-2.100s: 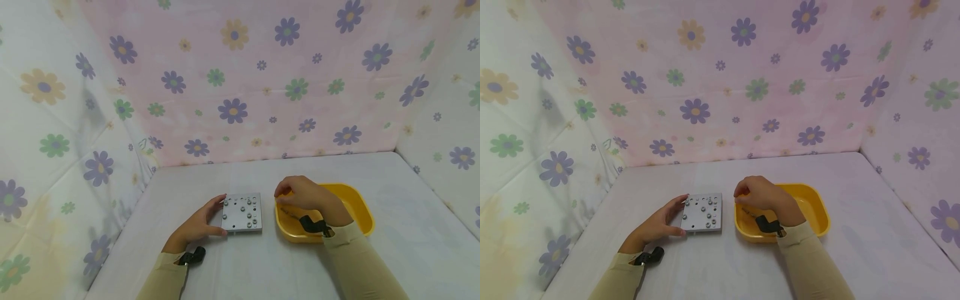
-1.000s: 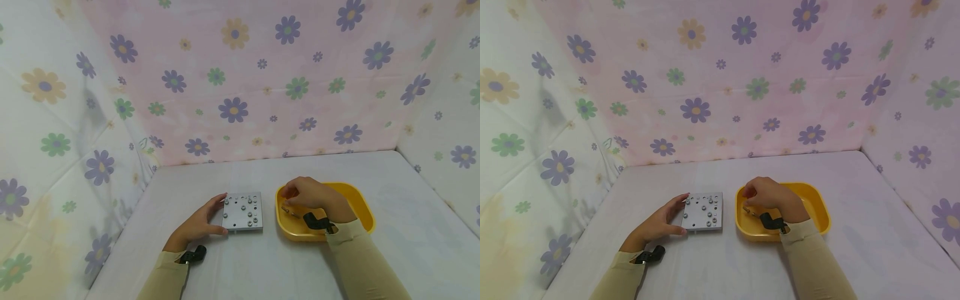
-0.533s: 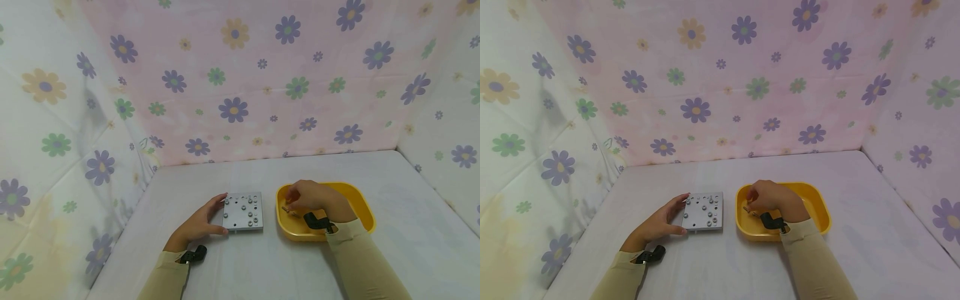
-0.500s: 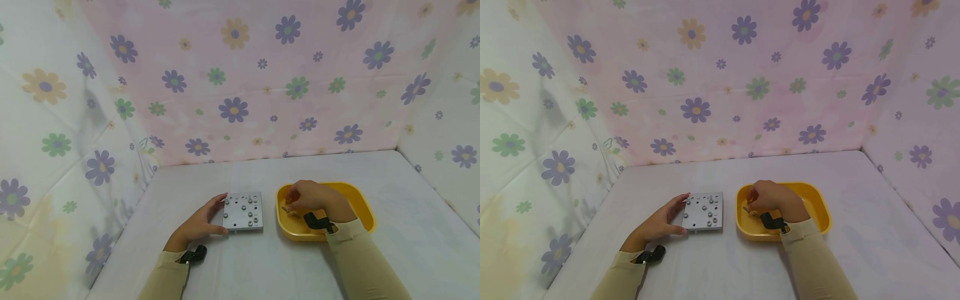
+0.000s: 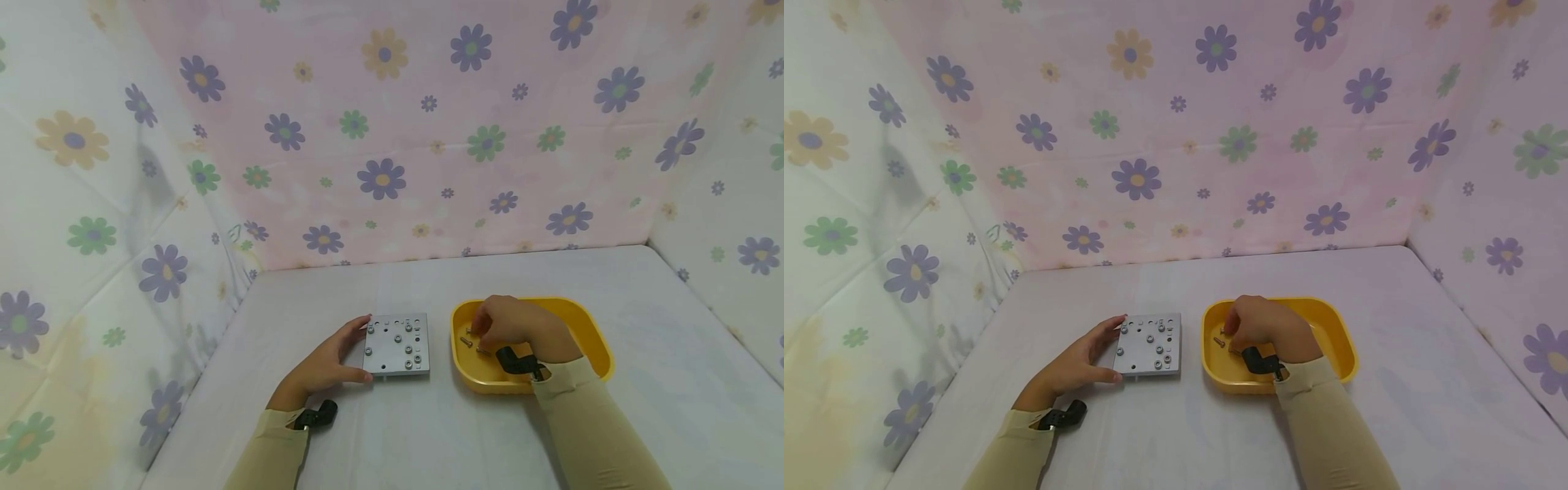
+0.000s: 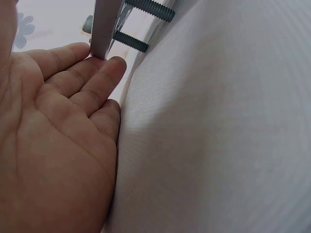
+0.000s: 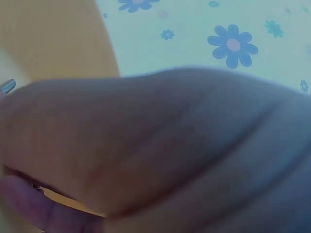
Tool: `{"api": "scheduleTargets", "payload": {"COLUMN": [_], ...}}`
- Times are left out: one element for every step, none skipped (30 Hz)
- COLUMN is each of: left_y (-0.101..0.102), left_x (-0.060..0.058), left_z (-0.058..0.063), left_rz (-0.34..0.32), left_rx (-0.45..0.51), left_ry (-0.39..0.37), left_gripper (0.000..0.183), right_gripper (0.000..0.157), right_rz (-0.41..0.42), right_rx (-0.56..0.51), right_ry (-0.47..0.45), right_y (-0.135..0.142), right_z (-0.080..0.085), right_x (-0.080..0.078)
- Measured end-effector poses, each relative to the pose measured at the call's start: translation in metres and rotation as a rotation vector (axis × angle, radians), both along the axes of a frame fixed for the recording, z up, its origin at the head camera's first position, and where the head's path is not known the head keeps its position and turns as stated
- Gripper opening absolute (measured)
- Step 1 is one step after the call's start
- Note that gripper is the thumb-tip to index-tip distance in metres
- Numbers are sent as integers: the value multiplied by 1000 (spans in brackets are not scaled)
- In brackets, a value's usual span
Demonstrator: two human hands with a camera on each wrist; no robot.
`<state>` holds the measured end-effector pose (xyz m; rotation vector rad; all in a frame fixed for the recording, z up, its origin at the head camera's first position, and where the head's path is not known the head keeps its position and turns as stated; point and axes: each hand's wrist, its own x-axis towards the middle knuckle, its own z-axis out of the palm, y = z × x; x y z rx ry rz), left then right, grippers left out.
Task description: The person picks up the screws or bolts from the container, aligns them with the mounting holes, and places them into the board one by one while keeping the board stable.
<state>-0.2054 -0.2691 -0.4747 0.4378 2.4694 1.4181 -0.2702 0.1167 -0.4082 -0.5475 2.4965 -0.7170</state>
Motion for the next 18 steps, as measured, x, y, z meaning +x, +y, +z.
{"api": "scheduleTargets", "payload": {"left_y": [0, 0, 0, 0, 0, 0, 0, 0, 0, 0, 1, 0, 0, 0, 0, 0, 0, 0], "left_x": [0, 0, 0, 0, 0, 0, 0, 0, 0, 0, 0, -1, -1, -1, -1, -1, -1, -1], "left_z": [0, 0, 0, 0, 1, 1, 1, 2, 2, 2, 2, 1, 1, 1, 1, 0, 0, 0], "left_rz": [-1, -2, -2, -2, -2, -3, -4, -5, -6, -6, -7, -7, -7, -7, -6, -6, -5, -4], "left_rx": [-2, -3, -4, -4, -2, 1, 3, 6, 7, 7, 6, 3, 1, 0, -1, 0, 2, 4], "left_ry": [2, 3, 5, 6, 5, 3, 3, 2, 2, 1, 2, 4, 3, 3, 2, 1, -1, -2], "left_gripper": [115, 115, 115, 114, 115, 115, 115, 115, 115, 115, 116, 116, 116, 116, 115, 115, 115, 115], "right_gripper": [24, 23, 22, 21, 20, 19, 19, 18, 17, 16, 16, 15, 15, 14, 13, 13, 13, 13], "right_rz": [-2, -6, -8, -11, -13, -13, -11, -12, -13, -14, -15, -12, -15, -18, -15, -11, -9, -10], "right_rx": [2, 6, 9, 11, 9, 9, 8, 7, 4, 0, -3, -4, -7, -10, -11, -13, -15, -19], "right_ry": [-6, -11, -17, -23, -30, -34, -39, -42, -44, -46, -49, -46, -48, -51, -51, -52, -54, -58], "right_y": [0, 0, 0, 0, 0, 0, 0, 0, 0, 0, 0, 0, 0, -1, -1, -1, -1, -1], "right_z": [0, 0, 0, 0, 0, -1, -1, -2, -2, -2, -3, -3, -4, -4, -4, -4, -4, -3], "right_x": [0, 0, 1, 1, 1, 0, 0, 0, -1, -1, -1, -1, -1, -1, -1, -1, -1, 0]}}
